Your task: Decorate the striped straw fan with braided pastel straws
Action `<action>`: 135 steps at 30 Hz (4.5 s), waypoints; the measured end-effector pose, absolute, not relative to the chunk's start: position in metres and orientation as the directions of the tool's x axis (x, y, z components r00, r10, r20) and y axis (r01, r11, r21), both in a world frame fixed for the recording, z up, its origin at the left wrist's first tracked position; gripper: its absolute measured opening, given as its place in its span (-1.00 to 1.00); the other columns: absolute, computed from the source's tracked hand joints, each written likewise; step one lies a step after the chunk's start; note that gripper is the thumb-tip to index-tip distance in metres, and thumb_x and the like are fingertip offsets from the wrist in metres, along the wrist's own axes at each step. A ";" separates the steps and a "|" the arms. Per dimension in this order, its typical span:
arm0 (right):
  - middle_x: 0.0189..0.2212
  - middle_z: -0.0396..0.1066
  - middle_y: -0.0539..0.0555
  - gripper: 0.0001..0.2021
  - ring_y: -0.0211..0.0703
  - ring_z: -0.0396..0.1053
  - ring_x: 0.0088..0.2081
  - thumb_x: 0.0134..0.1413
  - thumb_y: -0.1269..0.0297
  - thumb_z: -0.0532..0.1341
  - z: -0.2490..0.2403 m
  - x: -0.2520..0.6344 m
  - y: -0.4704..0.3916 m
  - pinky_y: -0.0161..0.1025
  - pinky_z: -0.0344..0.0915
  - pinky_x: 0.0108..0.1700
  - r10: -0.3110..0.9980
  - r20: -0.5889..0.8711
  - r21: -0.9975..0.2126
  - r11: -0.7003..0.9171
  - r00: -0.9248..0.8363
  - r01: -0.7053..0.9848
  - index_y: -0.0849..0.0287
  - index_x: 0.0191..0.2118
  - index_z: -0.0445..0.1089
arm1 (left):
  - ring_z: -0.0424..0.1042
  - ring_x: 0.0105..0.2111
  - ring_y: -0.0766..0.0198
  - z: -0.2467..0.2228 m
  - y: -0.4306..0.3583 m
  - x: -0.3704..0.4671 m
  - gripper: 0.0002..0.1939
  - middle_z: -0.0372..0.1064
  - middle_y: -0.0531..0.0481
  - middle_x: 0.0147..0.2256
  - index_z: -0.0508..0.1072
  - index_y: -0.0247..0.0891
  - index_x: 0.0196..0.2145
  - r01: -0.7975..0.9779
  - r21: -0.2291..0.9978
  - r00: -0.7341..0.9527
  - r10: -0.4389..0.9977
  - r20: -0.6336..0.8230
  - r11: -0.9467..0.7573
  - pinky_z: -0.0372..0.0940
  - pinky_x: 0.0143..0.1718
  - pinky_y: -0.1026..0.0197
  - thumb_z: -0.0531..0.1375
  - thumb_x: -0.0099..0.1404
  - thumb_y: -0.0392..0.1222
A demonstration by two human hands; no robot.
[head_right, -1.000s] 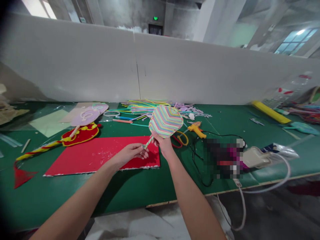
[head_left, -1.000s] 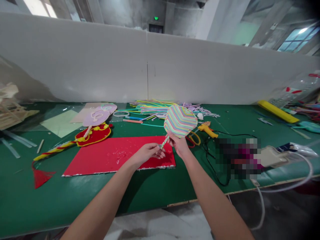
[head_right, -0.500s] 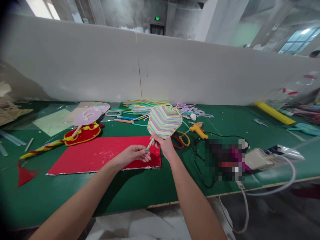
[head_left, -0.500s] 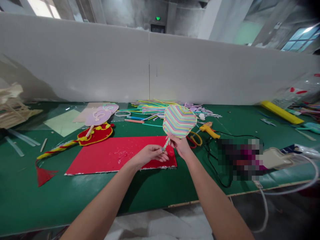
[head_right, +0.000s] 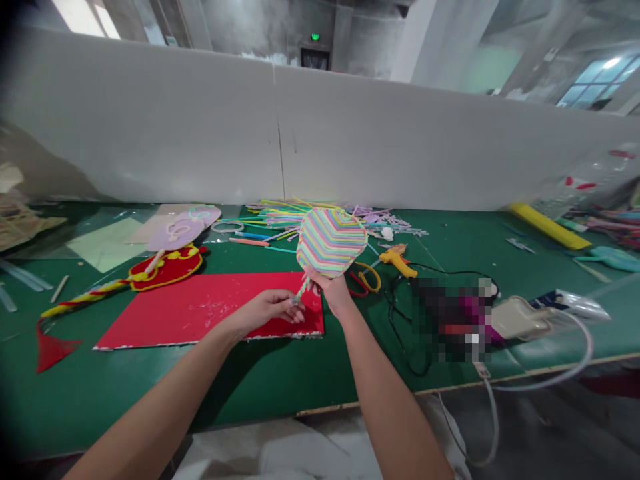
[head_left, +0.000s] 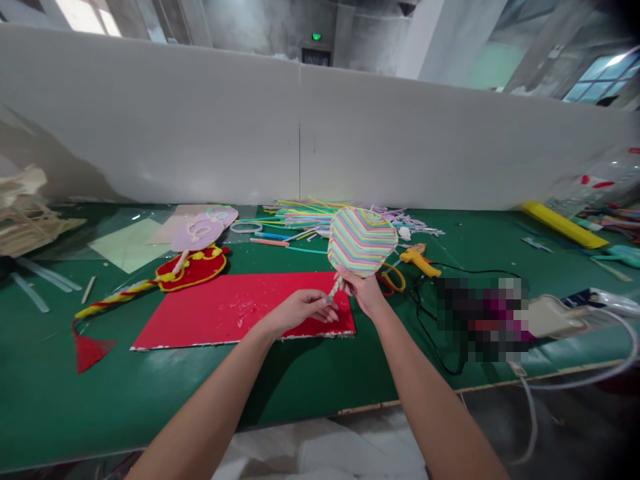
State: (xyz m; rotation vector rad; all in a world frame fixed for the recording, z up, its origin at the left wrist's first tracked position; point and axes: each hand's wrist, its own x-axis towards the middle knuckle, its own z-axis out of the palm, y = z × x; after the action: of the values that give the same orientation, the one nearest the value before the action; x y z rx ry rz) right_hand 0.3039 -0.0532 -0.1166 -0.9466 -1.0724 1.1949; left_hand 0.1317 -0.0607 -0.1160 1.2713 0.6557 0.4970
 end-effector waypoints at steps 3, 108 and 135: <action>-0.75 0.24 -0.07 -0.73 -0.39 0.10 -0.72 -0.21 0.16 0.29 -0.117 0.305 -0.053 -0.37 -0.04 -0.69 0.989 0.139 -0.959 0.148 0.055 -0.241 0.21 -0.67 0.28 | 0.46 -0.34 0.22 -0.115 -0.061 0.131 -0.65 0.47 -0.18 -0.35 0.41 -0.39 -0.32 0.069 0.968 0.732 0.647 -0.213 0.241 0.29 -0.26 0.17 0.18 0.10 0.00; -0.75 0.25 -0.07 -0.81 -0.42 0.12 -0.72 -0.19 0.21 0.29 -0.113 0.309 -0.062 -0.43 0.00 -0.69 0.979 0.021 -0.925 -0.058 -0.202 -0.376 0.23 -0.60 0.40 | 0.28 -0.49 0.38 -0.106 -0.068 0.135 -0.69 0.28 0.06 -0.55 0.34 -0.36 -0.51 0.079 0.995 0.813 0.572 -0.104 0.069 0.17 -0.38 0.32 0.13 0.16 -0.01; -0.73 0.27 -0.07 -0.81 -0.39 0.12 -0.72 -0.23 0.19 0.31 -0.116 0.307 -0.062 -0.40 -0.02 -0.72 0.978 0.075 -0.976 0.031 -0.196 -0.217 0.21 -0.57 0.37 | 0.37 -0.44 0.30 -0.104 -0.070 0.134 -0.65 0.38 -0.01 -0.48 0.40 -0.38 -0.44 0.204 0.979 0.783 0.596 -0.178 0.024 0.25 -0.35 0.28 0.13 0.12 0.04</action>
State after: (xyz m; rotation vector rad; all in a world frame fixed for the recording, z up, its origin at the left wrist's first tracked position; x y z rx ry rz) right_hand 0.3075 -0.0621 -0.1158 -0.9063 -1.2163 1.4099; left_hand 0.1341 -0.0702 -0.1045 1.5479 0.6651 0.3410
